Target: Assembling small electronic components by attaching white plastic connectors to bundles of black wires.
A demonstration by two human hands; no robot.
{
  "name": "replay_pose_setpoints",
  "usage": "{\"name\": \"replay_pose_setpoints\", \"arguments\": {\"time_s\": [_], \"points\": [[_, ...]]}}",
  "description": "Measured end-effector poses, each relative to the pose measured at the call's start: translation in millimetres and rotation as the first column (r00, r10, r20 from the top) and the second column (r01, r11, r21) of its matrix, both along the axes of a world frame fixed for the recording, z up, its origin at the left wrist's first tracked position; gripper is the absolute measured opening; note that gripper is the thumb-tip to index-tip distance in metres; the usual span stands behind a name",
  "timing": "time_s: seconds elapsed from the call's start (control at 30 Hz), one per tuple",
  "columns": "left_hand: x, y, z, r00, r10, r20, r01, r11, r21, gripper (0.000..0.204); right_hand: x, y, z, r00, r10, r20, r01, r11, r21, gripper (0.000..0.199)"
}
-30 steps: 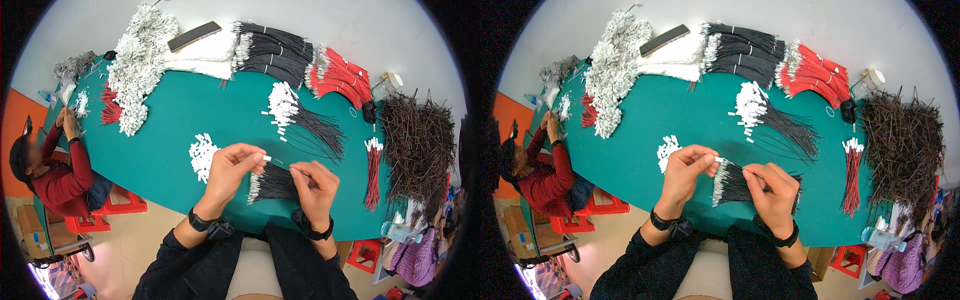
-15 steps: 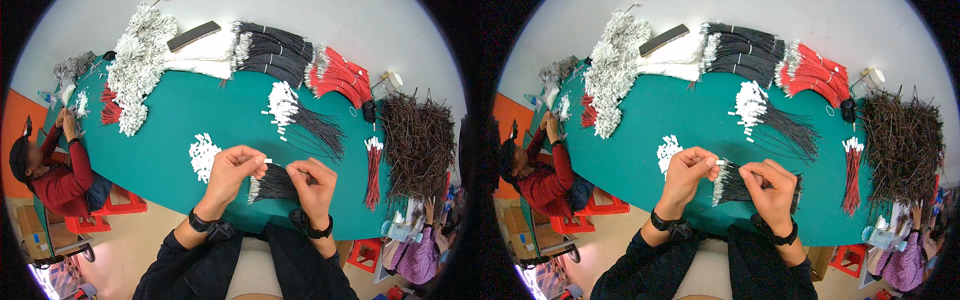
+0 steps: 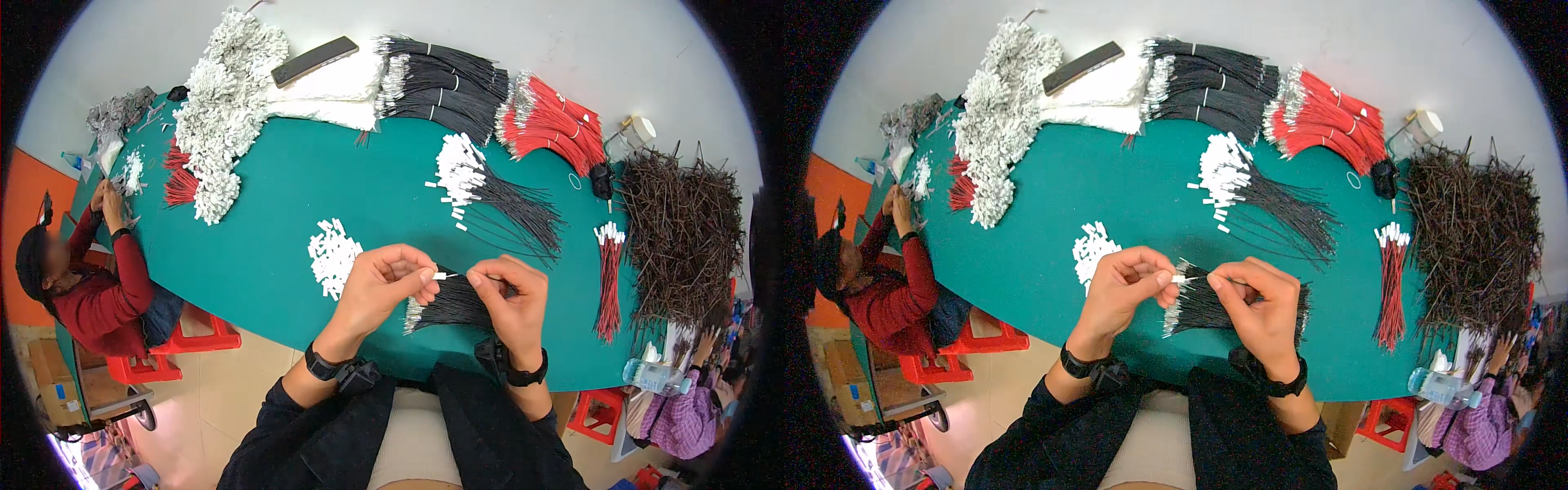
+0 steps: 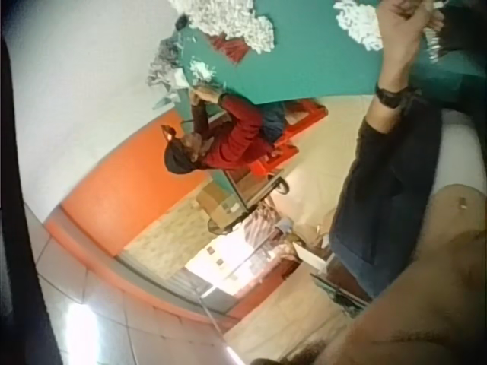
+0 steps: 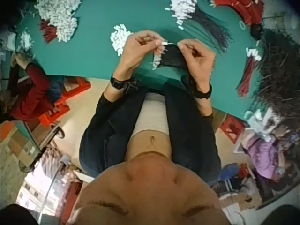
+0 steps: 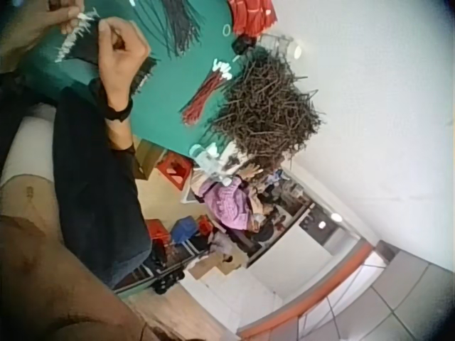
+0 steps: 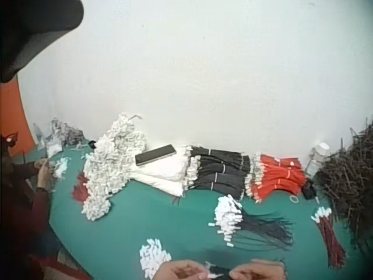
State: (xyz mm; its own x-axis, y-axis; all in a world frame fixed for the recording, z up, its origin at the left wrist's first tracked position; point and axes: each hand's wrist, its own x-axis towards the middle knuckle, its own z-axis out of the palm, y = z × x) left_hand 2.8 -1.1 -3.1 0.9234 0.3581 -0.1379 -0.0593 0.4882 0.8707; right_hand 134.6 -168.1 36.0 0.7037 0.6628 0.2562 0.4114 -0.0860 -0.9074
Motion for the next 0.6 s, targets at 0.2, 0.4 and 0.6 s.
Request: {"name": "replay_pose_setpoints", "arguments": {"time_s": [0.2,0.4,0.6], "points": [[0.6,-3.1,0.8,0.998,0.059,-0.011,-0.059,0.998,0.016,0.011,-3.3,0.9,2.7,0.997,0.011,0.071,-0.010,1.000,-0.016,0.007],[-1.2,-3.4,-0.5,0.995,0.102,0.001,-0.102,0.994,0.046,0.011,-7.8,4.7,5.8,0.948,0.065,0.310,-0.063,0.998,-0.019,0.012],[-1.7,-5.1,2.7,0.990,0.138,0.003,-0.136,0.976,0.170,0.009,-8.0,5.6,0.5,0.952,0.053,0.301,-0.050,0.999,-0.020,0.012]]}}
